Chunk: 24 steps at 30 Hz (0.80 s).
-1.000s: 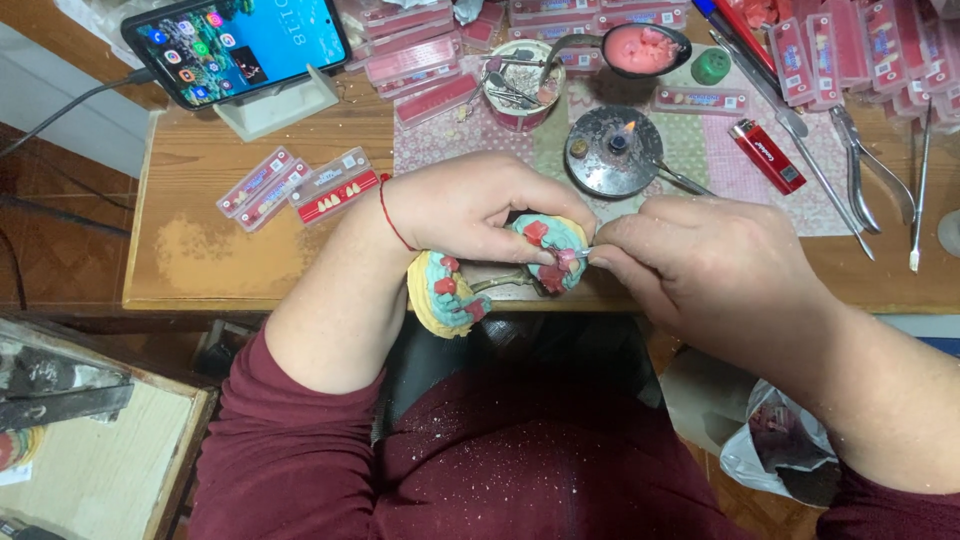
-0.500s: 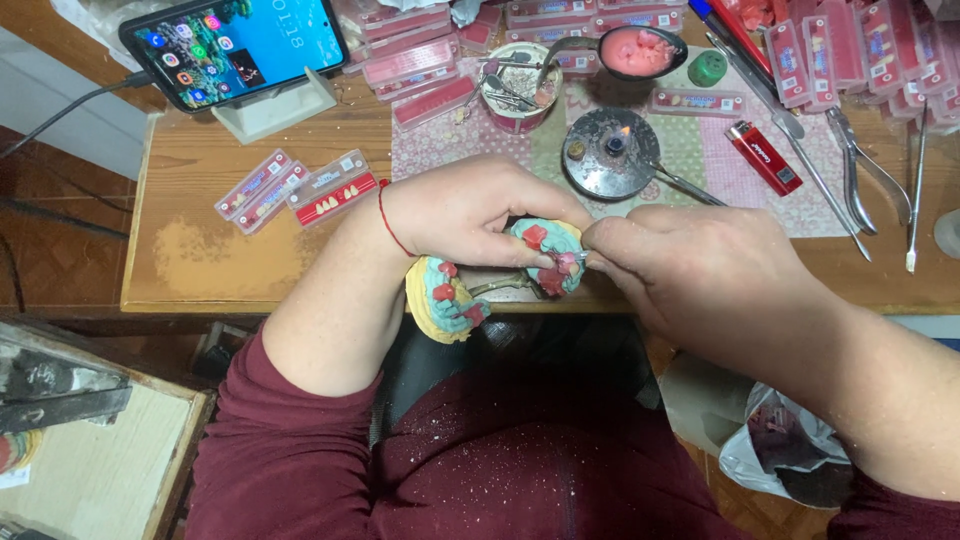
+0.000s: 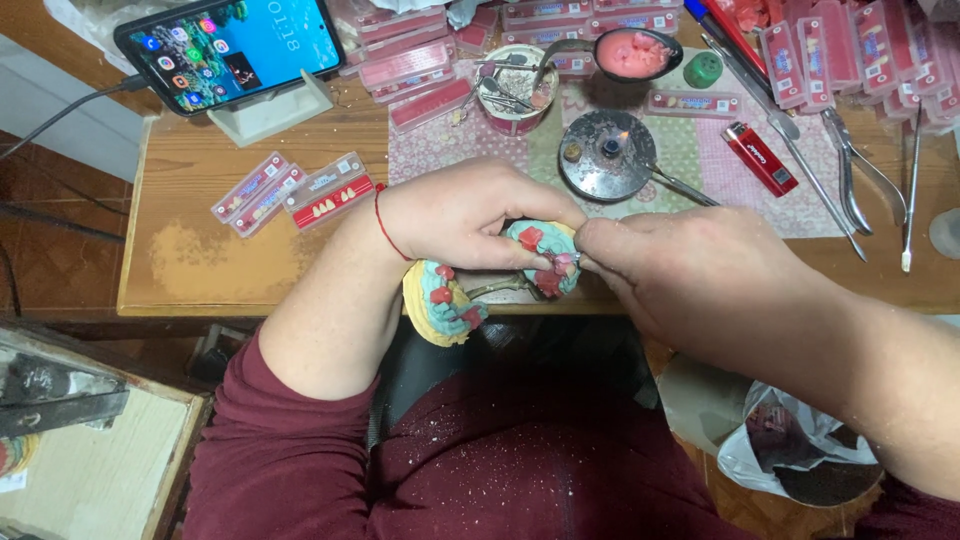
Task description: The person handles a dental articulator with attached dentures, using a metal tool to adjust and apply wax to the denture surfaces. They repeatedly pick up and place down tools and materials while shaping the wax on the dentures.
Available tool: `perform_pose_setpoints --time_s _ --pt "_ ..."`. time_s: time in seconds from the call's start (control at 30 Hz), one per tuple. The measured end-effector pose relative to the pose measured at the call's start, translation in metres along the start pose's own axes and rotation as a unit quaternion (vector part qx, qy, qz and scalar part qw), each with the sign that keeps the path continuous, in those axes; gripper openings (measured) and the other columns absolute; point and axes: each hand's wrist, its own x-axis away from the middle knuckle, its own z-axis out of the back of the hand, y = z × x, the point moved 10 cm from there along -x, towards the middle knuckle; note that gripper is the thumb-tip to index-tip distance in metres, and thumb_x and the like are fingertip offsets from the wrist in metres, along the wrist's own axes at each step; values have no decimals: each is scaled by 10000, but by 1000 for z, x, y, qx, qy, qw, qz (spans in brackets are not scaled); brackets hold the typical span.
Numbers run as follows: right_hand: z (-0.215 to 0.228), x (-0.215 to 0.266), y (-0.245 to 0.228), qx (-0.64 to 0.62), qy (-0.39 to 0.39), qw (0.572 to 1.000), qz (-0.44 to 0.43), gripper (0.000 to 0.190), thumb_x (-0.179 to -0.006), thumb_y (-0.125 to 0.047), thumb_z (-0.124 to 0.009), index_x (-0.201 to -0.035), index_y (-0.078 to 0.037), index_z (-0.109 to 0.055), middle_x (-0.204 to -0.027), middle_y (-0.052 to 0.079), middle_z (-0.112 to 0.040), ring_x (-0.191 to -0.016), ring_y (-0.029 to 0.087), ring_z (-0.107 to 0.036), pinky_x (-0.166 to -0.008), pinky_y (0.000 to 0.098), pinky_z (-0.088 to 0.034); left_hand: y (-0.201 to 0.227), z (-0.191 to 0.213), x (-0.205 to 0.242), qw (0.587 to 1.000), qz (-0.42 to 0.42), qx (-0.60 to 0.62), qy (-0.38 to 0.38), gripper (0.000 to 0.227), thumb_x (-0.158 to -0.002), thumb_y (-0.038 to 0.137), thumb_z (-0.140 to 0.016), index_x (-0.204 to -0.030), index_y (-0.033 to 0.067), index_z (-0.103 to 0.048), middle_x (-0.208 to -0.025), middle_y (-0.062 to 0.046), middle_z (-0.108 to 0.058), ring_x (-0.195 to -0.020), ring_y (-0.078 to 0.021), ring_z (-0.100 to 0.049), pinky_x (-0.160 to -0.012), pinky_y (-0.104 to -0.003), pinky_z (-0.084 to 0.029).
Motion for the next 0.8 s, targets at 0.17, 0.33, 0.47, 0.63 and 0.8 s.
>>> perform_pose_setpoints --time_s 0.17,0.33,0.47,0.63,0.8 --pt "-1 1 2 4 2 1000 -11 91 -863 -132 -630 -912 -84 -571 -727 101 -685 -681 367 -696 -492 495 -517 3 0 1 1000 -26 9 7 409 -923 214 -759 -1307 109 -668 -1174 -114 -760 -1053 -289 -752 -881 -359 -583" --pt "-1 -2 6 -9 -38 999 -30 99 -856 -170 -665 -897 -122 -588 -705 90 -683 -662 377 -682 -505 514 -497 1 -2 0 999 -2 36 -10 403 -922 199 -747 -1307 105 -672 -1151 -104 -770 -1034 -261 -770 -889 -349 -592" --pt "6 -7 4 15 -12 1000 1 100 -835 -170 -655 -914 -120 -617 -772 101 -693 -651 398 -673 -484 526 -483 3 -1 2 998 -41 38 -5 390 -965 192 -737 -1331 93 -650 -1216 -119 -754 -1090 -273 -754 -941 -357 -584" --pt "13 -2 -3 33 61 994 89 90 -880 -186 -686 -868 -113 -636 -708 84 -650 -682 332 -679 -527 480 -500 0 0 -1 1000 -4 0 -9 418 -917 217 -761 -1312 111 -671 -1174 -115 -762 -1007 -281 -752 -859 -355 -579" --pt "15 3 0 25 121 987 101 114 -877 -188 -728 -862 -107 -648 -776 64 -666 -727 310 -674 -578 447 -502 1 0 1 999 -22 23 -7 410 -949 208 -740 -1337 109 -655 -1205 -114 -756 -1070 -275 -756 -916 -351 -586"
